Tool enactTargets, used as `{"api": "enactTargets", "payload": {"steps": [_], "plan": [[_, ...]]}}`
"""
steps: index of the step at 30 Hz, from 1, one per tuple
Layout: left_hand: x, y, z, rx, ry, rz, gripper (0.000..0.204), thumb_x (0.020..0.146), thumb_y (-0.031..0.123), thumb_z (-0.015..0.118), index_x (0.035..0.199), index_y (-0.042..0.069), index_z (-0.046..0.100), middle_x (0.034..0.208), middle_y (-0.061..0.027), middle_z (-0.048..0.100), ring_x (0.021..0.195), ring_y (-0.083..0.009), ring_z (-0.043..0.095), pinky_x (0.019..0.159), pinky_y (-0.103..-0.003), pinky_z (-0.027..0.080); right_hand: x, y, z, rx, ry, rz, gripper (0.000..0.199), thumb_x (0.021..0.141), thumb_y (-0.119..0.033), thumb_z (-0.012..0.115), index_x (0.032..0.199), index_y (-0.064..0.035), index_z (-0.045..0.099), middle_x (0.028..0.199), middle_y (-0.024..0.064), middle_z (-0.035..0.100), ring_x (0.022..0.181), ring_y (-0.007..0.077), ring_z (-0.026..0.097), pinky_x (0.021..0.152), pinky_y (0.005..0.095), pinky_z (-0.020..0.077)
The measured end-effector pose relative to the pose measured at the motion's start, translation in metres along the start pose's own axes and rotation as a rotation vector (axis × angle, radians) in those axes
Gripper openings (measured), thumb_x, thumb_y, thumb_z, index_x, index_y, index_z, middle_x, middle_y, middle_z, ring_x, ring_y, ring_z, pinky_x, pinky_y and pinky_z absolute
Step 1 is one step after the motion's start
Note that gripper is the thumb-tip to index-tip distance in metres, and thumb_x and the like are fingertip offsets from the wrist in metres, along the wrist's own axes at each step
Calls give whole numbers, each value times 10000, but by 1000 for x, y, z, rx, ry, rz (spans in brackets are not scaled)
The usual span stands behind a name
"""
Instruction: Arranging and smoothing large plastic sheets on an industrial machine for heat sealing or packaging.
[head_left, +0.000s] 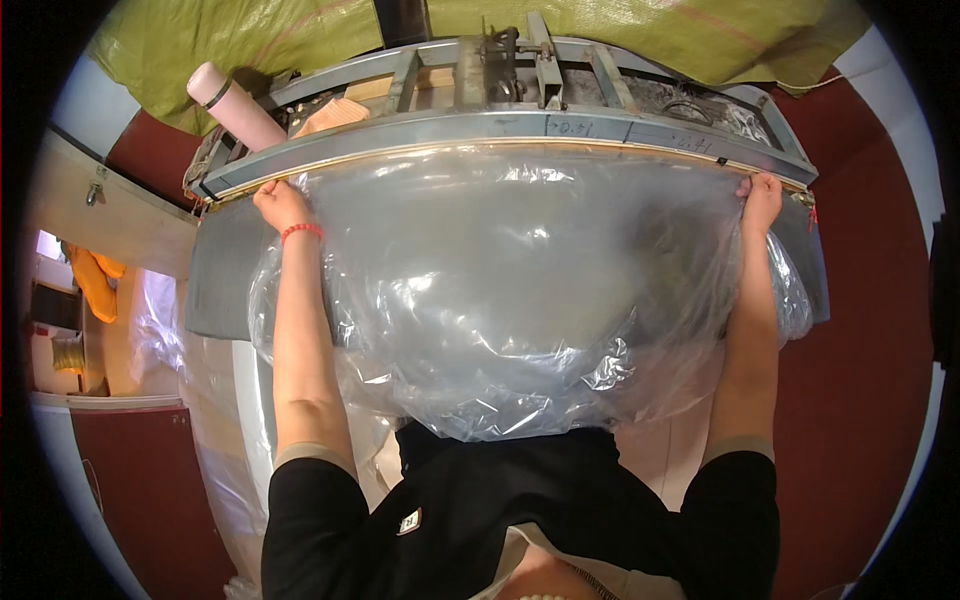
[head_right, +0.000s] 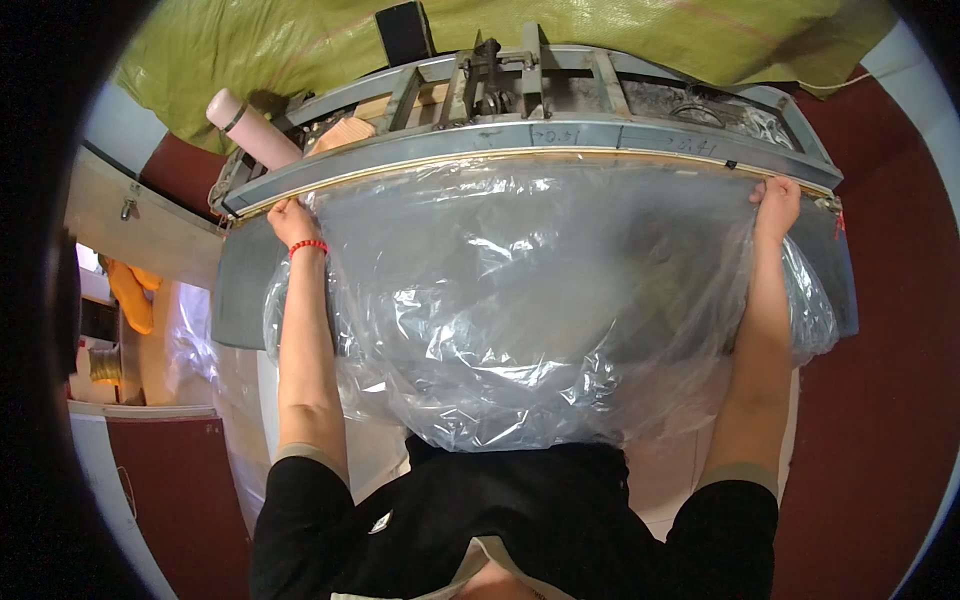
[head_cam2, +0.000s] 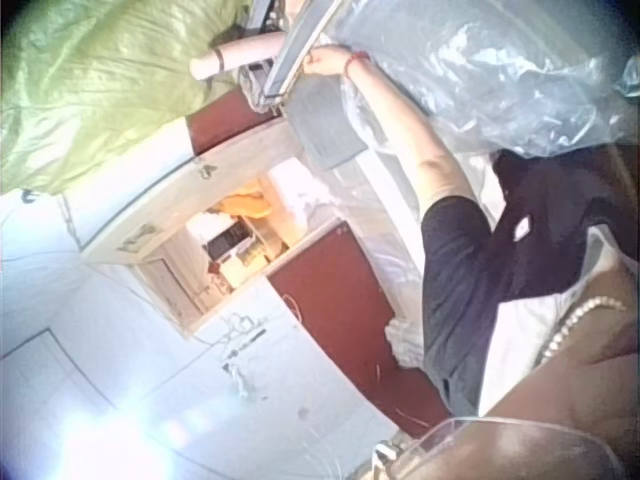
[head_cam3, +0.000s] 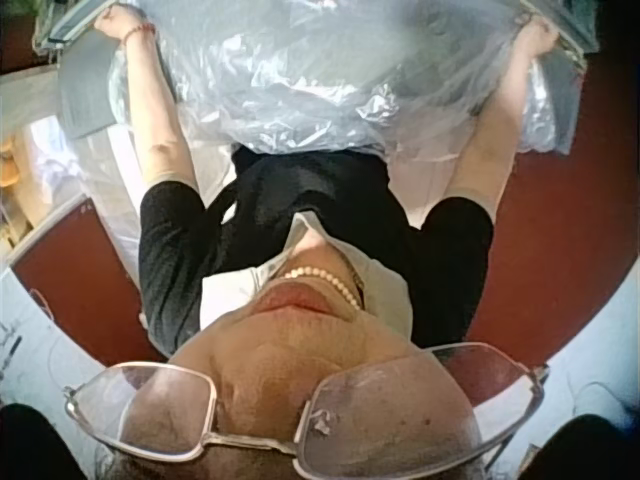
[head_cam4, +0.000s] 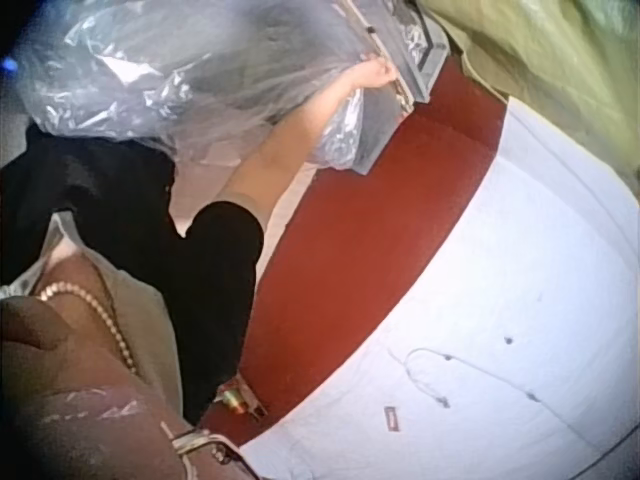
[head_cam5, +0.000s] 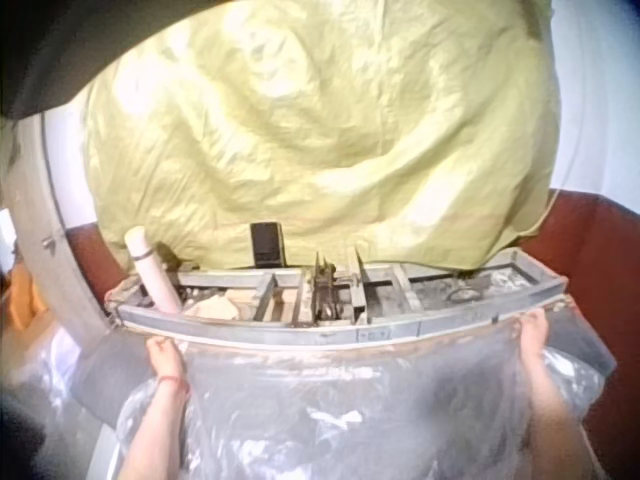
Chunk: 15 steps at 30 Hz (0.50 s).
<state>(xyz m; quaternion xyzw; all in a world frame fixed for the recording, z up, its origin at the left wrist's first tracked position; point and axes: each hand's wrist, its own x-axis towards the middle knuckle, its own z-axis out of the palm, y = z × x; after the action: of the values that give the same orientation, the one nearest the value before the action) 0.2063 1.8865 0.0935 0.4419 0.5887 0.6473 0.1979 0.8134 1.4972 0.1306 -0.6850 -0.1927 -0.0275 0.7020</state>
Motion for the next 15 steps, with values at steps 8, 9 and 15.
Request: {"api": "enactTargets", "payload": {"steps": [8,9,15], "plan": [[-24,37,-30,173,-114,481,197,805,136,542,931,-15,526,844,-128,566,759,-208,556,706,-298,444,-24,-21,-24,-230,-170,-216,211,832,-199,558,786,6,581,714,43,569,562,76,478,556,212,391],[-23,40,-40,498,-242,741,265,809,167,539,997,-18,523,895,-154,558,775,-256,552,718,-328,442,-35,-32,-32,-226,-171,-221,211,832,-199,558,786,6,581,714,43,569,562,76,478,556,212,391],[-49,73,-97,648,-615,377,309,784,264,603,972,21,572,677,-51,576,626,-191,542,593,-305,434,-122,-89,-132,-689,-481,-49,420,836,-301,553,526,-19,526,487,-12,425,499,64,364,473,238,307]]}}
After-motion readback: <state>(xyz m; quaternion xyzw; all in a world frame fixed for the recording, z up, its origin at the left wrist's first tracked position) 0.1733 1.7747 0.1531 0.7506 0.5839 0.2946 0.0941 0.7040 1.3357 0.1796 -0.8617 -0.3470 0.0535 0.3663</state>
